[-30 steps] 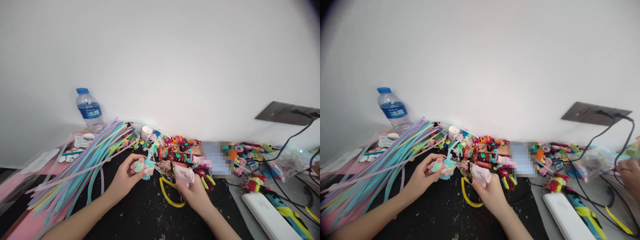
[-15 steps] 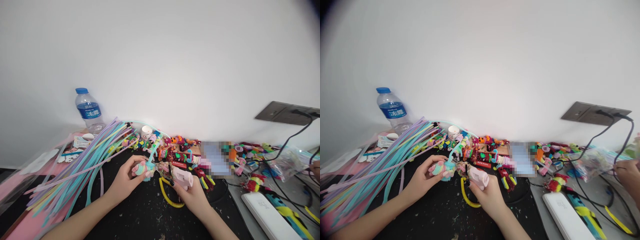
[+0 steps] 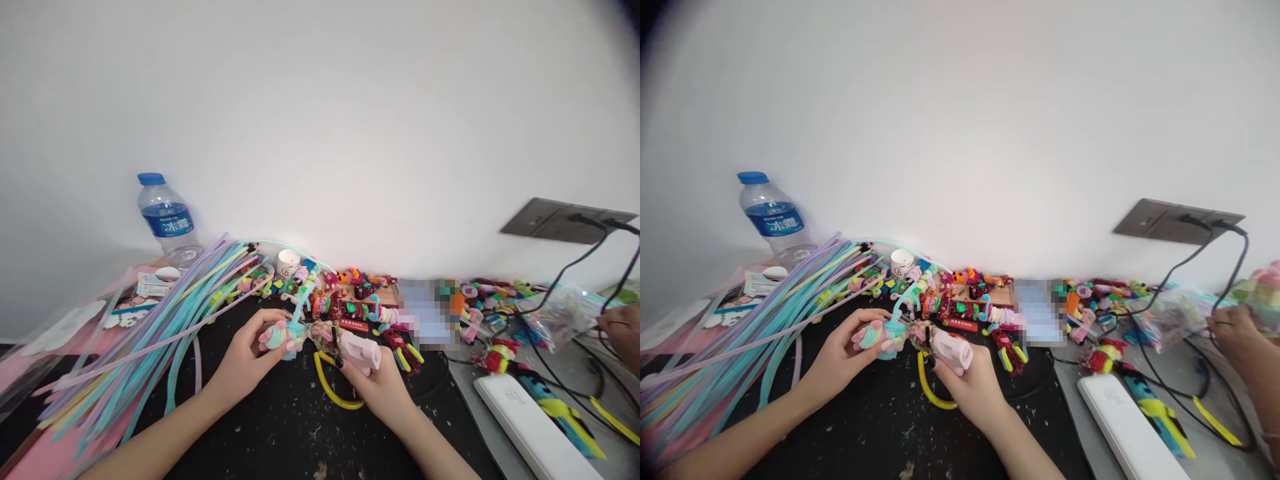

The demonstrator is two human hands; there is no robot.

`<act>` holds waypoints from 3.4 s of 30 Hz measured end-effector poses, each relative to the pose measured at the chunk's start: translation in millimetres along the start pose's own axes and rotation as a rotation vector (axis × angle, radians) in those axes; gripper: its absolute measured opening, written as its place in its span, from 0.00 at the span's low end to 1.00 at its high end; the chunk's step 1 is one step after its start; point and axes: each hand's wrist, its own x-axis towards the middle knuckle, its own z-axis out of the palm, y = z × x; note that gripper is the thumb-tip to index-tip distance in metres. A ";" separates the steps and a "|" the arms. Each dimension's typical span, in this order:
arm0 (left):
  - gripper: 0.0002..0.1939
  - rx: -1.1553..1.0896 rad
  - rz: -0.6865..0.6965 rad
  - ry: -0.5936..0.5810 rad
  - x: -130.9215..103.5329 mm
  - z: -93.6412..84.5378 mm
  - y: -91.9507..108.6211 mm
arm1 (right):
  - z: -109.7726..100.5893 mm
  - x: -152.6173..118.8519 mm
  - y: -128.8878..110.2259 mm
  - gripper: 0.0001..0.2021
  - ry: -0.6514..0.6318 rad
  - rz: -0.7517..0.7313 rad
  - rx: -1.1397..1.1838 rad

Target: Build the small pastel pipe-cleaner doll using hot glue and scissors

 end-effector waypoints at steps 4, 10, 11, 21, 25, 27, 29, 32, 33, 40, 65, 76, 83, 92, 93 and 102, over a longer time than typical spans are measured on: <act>0.10 0.023 0.009 0.000 0.7 -0.1 -1.8 | 2.0 -1.0 1.9 0.05 0.000 -0.007 0.033; 0.11 0.047 0.000 -0.001 0.1 -0.4 -3.8 | 3.7 -2.8 2.0 0.03 -0.006 0.026 0.042; 0.11 0.049 -0.002 -0.001 0.1 -0.4 -4.4 | 3.8 -3.0 1.8 0.03 -0.008 0.029 0.045; 0.12 0.060 0.017 0.048 1.8 1.2 -5.5 | 1.2 -3.7 -3.2 0.05 -0.014 0.051 0.068; 0.12 0.056 0.026 0.062 1.5 1.4 -4.2 | 0.8 -3.4 -3.0 0.04 -0.013 0.045 0.050; 0.12 0.052 0.023 0.056 1.2 1.3 -4.3 | 1.1 -3.2 -2.5 0.04 -0.013 0.040 0.051; 0.11 0.054 0.023 0.050 0.8 1.0 -4.9 | 1.4 -2.9 -2.1 0.05 -0.011 0.041 0.054; 0.11 0.066 0.041 0.049 0.5 0.3 -5.1 | 1.8 -2.5 -2.1 0.07 -0.012 0.038 0.060; 0.11 0.063 0.042 0.051 0.5 0.1 -4.7 | 1.9 -2.4 -2.3 0.07 -0.014 0.036 0.058; 0.10 0.059 0.034 0.028 1.1 0.6 1.8 | 1.7 -2.5 -3.7 0.05 -0.010 0.031 0.021; 0.10 0.016 0.048 0.030 1.4 1.0 3.2 | 2.1 -2.9 -1.6 0.08 -0.010 0.047 0.004; 0.10 0.019 0.061 0.013 1.0 0.6 4.4 | 0.9 -2.9 -4.0 0.10 -0.003 0.026 -0.027; 0.10 -0.015 0.107 -0.028 -0.3 2.4 0.6 | 4.1 -4.2 -4.0 0.08 -0.049 0.031 0.010; 0.11 -0.013 0.153 -0.035 -0.3 3.1 -3.3 | 3.1 -6.9 -3.8 0.07 -0.013 0.008 0.033; 0.10 -0.009 0.155 -0.030 -0.4 2.8 -3.5 | 2.6 -6.5 -4.7 0.07 -0.007 0.008 0.037; 0.11 -0.003 0.137 -0.029 0.0 1.9 -0.6 | 2.4 -2.4 -7.6 0.07 -0.023 0.001 -0.037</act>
